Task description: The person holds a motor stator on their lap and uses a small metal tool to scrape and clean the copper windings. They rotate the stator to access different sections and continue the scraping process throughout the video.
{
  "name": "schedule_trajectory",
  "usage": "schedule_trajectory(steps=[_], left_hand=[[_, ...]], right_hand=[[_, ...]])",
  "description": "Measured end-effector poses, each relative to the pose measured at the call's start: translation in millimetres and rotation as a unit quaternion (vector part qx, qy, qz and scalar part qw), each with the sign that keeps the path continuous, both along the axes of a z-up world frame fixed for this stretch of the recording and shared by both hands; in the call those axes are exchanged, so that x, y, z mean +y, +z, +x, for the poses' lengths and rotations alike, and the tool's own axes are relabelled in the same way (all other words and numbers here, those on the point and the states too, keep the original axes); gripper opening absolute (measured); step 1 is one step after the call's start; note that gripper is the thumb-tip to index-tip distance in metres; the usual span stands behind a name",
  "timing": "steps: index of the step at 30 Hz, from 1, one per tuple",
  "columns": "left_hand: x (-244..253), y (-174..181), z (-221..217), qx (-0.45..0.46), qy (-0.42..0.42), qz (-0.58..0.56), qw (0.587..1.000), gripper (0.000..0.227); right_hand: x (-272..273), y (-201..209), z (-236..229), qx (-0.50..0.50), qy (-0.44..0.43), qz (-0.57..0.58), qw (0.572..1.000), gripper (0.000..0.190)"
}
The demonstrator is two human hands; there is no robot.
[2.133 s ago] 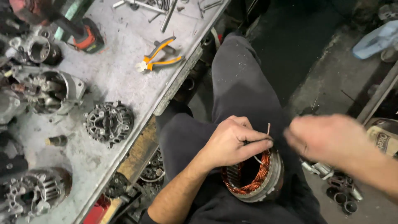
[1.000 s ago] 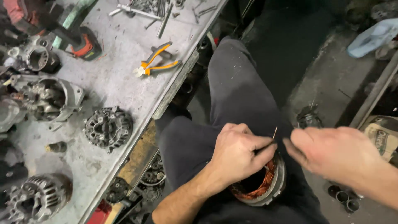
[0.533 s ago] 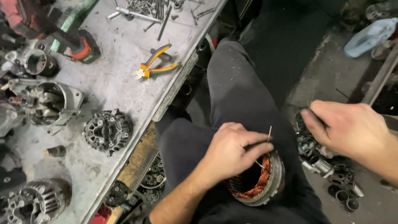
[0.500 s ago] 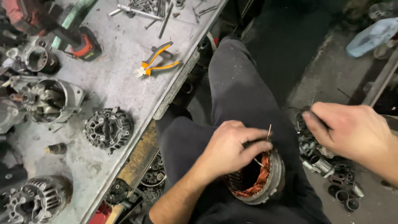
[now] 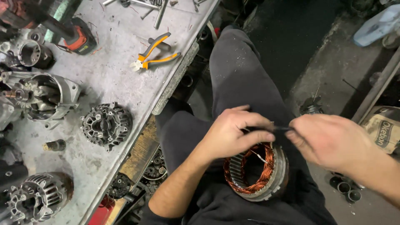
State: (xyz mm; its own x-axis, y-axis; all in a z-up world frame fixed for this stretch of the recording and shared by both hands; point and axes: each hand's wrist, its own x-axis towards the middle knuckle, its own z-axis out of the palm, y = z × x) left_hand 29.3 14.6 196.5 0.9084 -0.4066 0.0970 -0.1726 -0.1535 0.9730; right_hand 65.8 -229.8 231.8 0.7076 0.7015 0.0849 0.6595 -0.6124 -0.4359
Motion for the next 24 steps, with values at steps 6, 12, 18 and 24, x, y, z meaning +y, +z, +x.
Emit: schedule_trajectory(steps=[6, 12, 18, 24], left_hand=[[-8.5, -0.3, -11.4, -0.13, 0.03, 0.128, 0.983, 0.02], [-15.3, 2.1, -11.4, -0.147, 0.033, 0.112, 0.982, 0.016], [-20.6, 4.3, -15.2, -0.172, 0.042, 0.126, 0.976, 0.015], [-20.5, 7.4, -8.7, -0.16, 0.03, 0.148, 0.976, 0.014]], right_hand=[[7.6, 6.7, 3.7, -0.049, 0.031, -0.152, 0.987, 0.032], [-10.0, -1.7, 3.1, -0.062, 0.006, -0.176, 0.982, 0.037], [-21.1, -4.7, 0.5, -0.082, -0.048, -0.244, 0.965, 0.038], [-20.1, -6.2, 4.1, -0.077, -0.071, -0.211, 0.972, 0.039]])
